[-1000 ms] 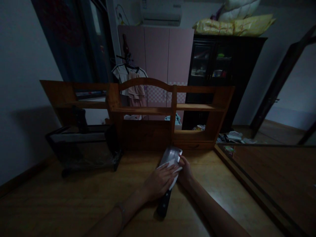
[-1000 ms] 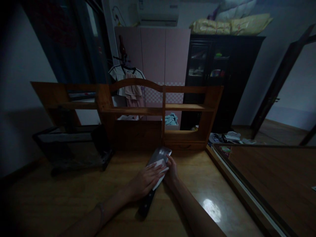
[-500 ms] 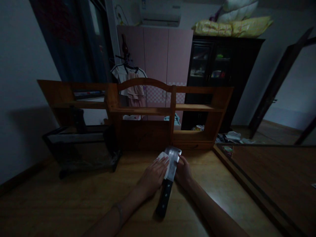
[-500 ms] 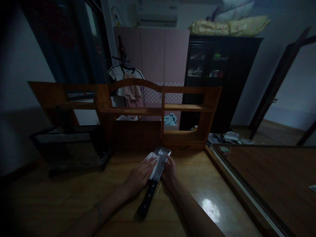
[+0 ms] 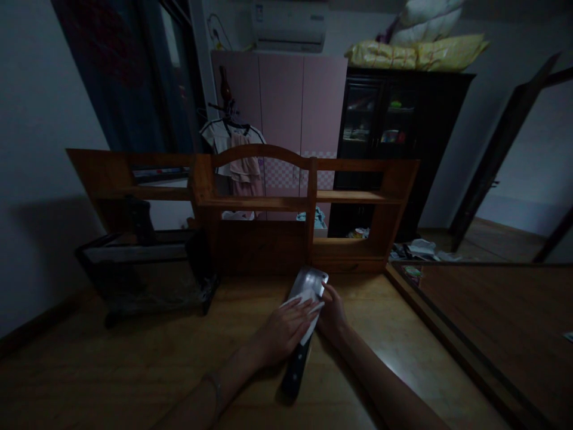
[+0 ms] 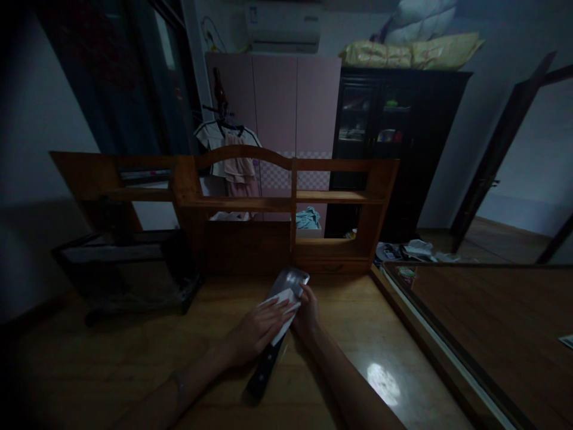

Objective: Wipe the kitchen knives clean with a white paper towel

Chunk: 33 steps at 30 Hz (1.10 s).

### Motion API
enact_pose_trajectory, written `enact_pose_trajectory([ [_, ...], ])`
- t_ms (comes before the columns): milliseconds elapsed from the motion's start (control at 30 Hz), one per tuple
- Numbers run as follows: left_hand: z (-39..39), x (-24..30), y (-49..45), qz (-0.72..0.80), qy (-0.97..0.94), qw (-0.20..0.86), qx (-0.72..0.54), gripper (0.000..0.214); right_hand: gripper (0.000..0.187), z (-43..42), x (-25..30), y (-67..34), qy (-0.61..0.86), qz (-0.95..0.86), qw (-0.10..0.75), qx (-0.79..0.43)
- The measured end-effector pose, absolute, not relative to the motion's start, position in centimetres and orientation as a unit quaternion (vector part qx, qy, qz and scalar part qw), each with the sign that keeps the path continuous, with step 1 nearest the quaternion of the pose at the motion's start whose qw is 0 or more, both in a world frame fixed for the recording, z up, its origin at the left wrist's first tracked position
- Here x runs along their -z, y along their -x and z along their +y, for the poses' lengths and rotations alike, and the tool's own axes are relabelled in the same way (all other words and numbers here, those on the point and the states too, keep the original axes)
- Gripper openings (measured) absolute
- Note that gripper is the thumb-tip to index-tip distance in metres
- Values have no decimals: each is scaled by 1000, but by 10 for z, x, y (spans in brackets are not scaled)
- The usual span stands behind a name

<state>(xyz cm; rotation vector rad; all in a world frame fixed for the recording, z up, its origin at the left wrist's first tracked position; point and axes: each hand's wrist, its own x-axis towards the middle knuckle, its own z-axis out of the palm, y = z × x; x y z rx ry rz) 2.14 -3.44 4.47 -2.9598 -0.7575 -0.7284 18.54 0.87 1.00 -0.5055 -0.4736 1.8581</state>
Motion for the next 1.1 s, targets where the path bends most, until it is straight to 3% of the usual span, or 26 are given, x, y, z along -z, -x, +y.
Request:
enact_pose_trajectory([
  [467,-8,-20,-10,-400,864,46,302,41,27,8,-12,-180,213,-207,563,-771],
  [800,-33,-45,-19,-257,937,-4,235,44,25,9,-10,-184,191,-199,550,-789],
  [1100,-20,-32,-15,-329,906,-9,265,42,27,10,-9,-181,210,-208,558,-775],
])
